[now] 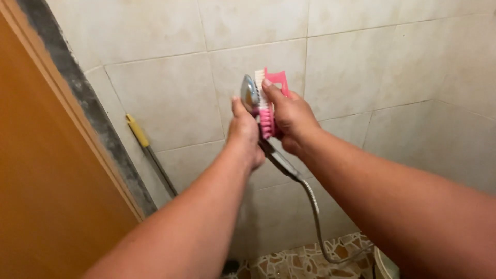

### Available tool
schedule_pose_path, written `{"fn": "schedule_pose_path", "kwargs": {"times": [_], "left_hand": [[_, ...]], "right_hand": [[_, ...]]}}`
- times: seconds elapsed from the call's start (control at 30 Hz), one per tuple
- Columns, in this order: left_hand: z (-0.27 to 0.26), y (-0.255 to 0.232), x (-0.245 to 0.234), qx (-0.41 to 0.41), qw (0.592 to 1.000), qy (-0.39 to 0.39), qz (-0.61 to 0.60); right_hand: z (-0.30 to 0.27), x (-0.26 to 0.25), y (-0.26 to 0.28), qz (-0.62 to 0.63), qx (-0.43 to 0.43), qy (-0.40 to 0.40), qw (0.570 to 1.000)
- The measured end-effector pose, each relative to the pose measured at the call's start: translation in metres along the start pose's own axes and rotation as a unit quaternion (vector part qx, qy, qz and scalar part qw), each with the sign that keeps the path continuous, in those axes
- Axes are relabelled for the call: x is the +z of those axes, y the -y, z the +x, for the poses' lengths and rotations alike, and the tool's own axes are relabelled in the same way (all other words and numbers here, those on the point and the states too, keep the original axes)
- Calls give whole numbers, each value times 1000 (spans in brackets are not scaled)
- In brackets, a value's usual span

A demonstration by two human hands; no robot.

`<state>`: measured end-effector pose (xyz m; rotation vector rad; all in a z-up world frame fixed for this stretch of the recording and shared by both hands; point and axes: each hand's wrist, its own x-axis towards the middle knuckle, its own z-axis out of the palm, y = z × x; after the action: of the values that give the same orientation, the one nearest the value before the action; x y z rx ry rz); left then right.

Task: Cleaning a shower head and its flexible hose using a scrub brush and rinsing it with water from a bucket.

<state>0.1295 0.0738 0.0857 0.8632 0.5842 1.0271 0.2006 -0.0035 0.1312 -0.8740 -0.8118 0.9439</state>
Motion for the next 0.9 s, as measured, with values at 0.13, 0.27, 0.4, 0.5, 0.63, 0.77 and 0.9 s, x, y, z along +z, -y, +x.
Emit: {"fn": "schedule_pose_path", "kwargs": {"times": [0.13,0.27,0.4,0.5,0.63,0.77,0.9], "left_hand": [[-12,-15,6,28,999,23,2],[-33,-20,6,16,1000,-5,15],[-37,-19,0,38,999,-9,-22],[-48,-31,3,49,998,-13,-40],[-43,-28,-6,26,999,-23,11],[-54,-33,-5,38,999,12,-15],[-66,-33,2,11,999,2,53]], "right_hand": [[-9,-1,-9,4,-60,51,997],[-15,4,-6,-2,-36,7,999],[-7,14,-5,-46,-173,6,984],[-4,12,-9,-93,-128,-41,987],[-13,15,-10,-92,-130,-36,987],[-24,23,4,-202,-206,-43,957],[-29,34,2,-233,-255,7,939]]}}
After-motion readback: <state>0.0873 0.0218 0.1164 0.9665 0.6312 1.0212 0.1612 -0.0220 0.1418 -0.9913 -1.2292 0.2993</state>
